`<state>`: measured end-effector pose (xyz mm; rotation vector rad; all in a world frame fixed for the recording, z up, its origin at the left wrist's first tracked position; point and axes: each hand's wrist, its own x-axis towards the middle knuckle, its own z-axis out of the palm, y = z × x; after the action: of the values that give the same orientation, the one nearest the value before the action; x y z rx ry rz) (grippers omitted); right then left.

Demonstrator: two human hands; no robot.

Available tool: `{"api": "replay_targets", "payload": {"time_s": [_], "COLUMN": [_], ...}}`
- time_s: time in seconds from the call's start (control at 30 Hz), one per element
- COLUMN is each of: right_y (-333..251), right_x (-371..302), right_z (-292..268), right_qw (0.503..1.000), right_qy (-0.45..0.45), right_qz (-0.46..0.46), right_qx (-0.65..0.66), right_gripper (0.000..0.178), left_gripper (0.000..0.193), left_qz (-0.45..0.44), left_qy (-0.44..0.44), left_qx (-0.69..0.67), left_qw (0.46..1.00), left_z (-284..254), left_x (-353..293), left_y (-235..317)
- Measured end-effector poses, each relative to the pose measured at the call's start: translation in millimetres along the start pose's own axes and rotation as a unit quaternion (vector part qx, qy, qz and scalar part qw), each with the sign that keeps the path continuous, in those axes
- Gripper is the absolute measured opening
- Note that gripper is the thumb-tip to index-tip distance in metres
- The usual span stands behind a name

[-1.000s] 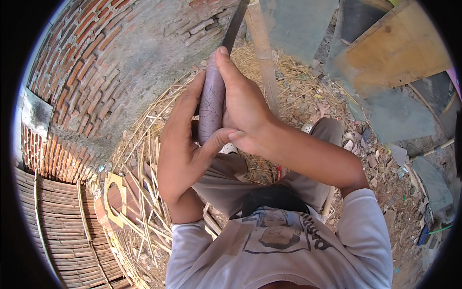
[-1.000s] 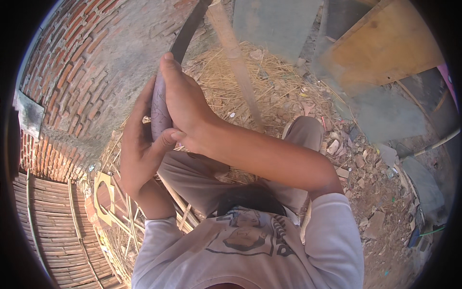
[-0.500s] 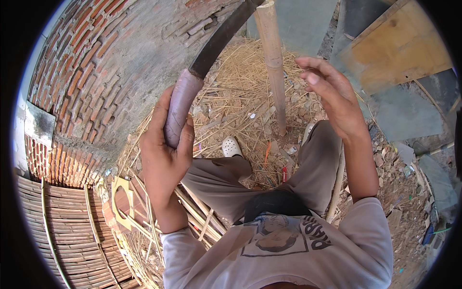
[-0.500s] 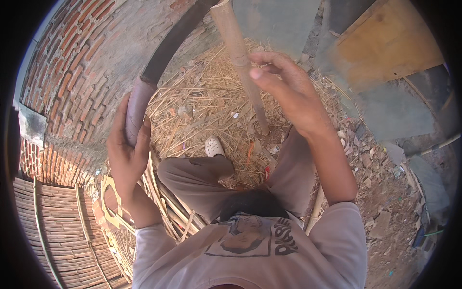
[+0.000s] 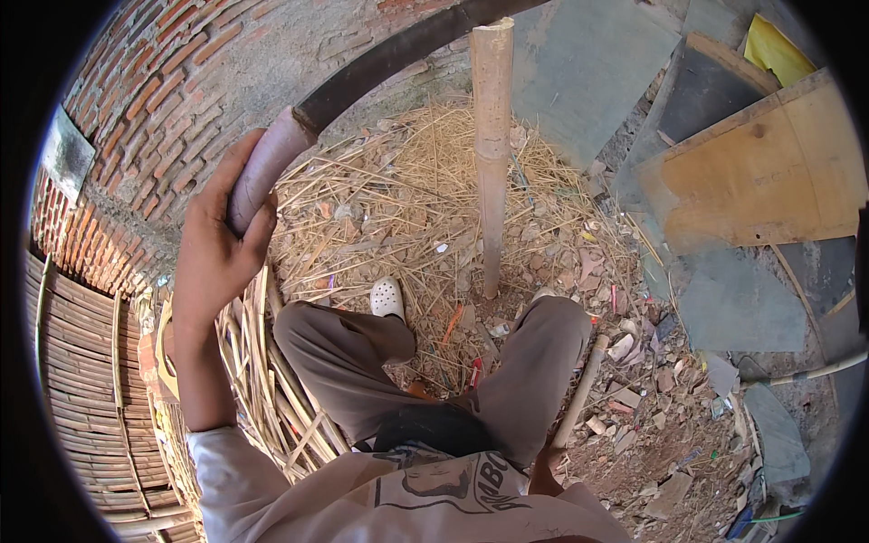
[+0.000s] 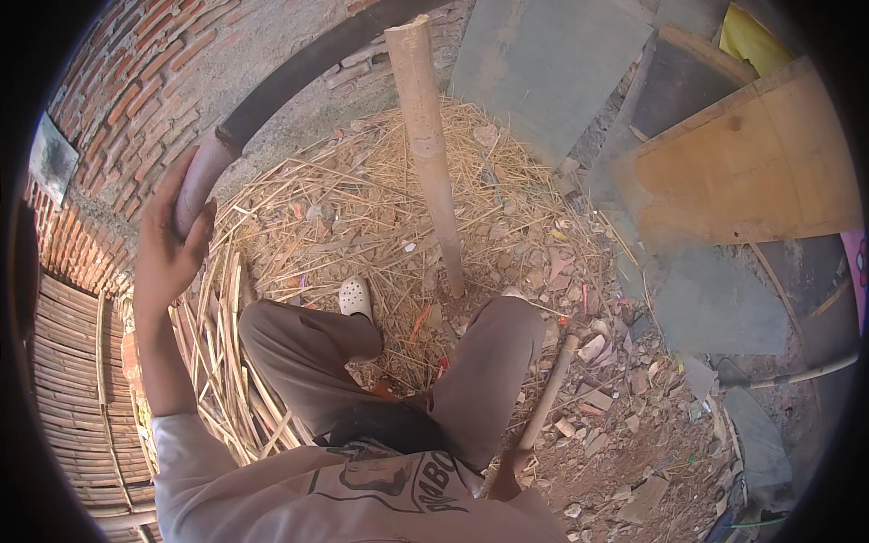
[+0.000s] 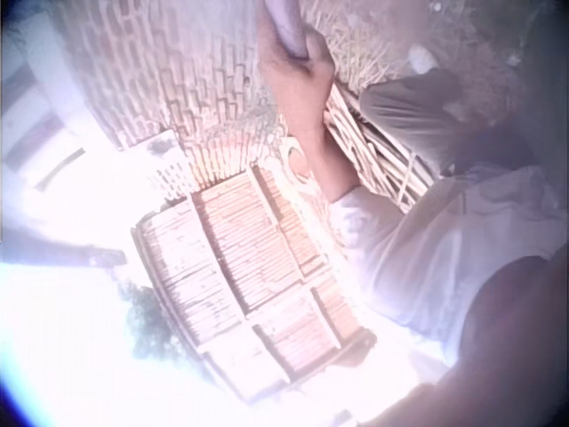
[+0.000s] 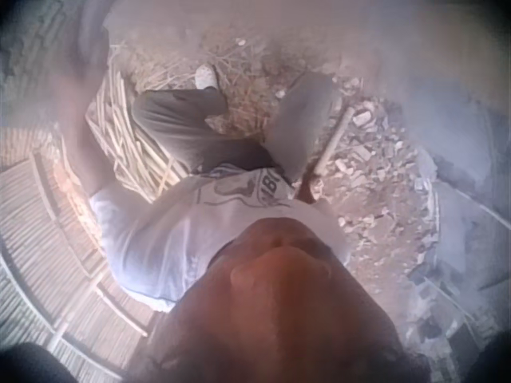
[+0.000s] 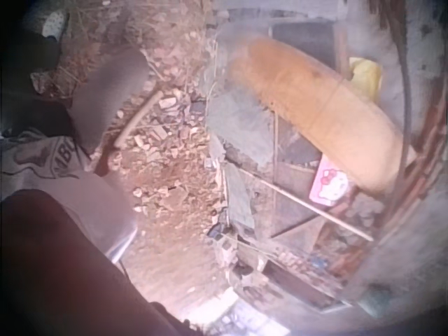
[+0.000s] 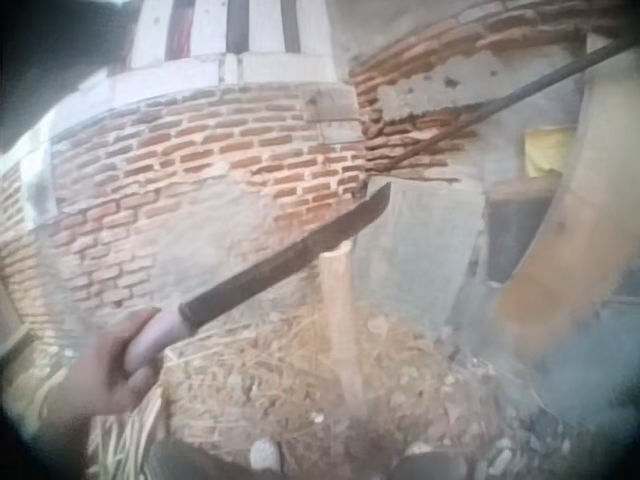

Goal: The person sits on the ground and uses a machete and a wooden mallet to split long bamboo poles into thin strips. They repeatedly strike the machete blade with the mallet to drive it through the bamboo, separating the material into usable slats.

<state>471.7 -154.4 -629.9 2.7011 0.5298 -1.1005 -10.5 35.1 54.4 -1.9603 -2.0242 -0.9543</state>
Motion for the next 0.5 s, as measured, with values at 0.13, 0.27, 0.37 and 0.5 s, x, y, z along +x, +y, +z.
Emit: {"api": "replay_targets", "payload": {"time_s": [0.13,0.27,0.37,0.5], "right_y": [-34,-105,-149,-173], "right_x": [-18,-97,-189,-328], "right_z": [-63,-227,-384,-556], "right_qw": [0.982,0.881,0.791,0.659], "right_qy": [0.095,0.157,0.218,0.341], "right_qz": [-0.149,-0.389,-0.491,-0.553], "right_qx": [0.068,0.219,0.293,0.378], "right_gripper": [0.071,0.044,0.032,0.020], "left_gripper": [0.058,0.058,0.059,0.060], "left_qz": [-0.007,0.013,0.010,0.036], "left_qy": [0.010,0.008,-0.003,-0.006], "left_qx": [-0.015,-0.007,-0.018,-0.010], "left_qw": [1.000,1.000,1.000,0.999], "left_z": [5,11,17,17], "left_x": [12,27,36,37], "left_y": [-27,-31,-15,-8]}}
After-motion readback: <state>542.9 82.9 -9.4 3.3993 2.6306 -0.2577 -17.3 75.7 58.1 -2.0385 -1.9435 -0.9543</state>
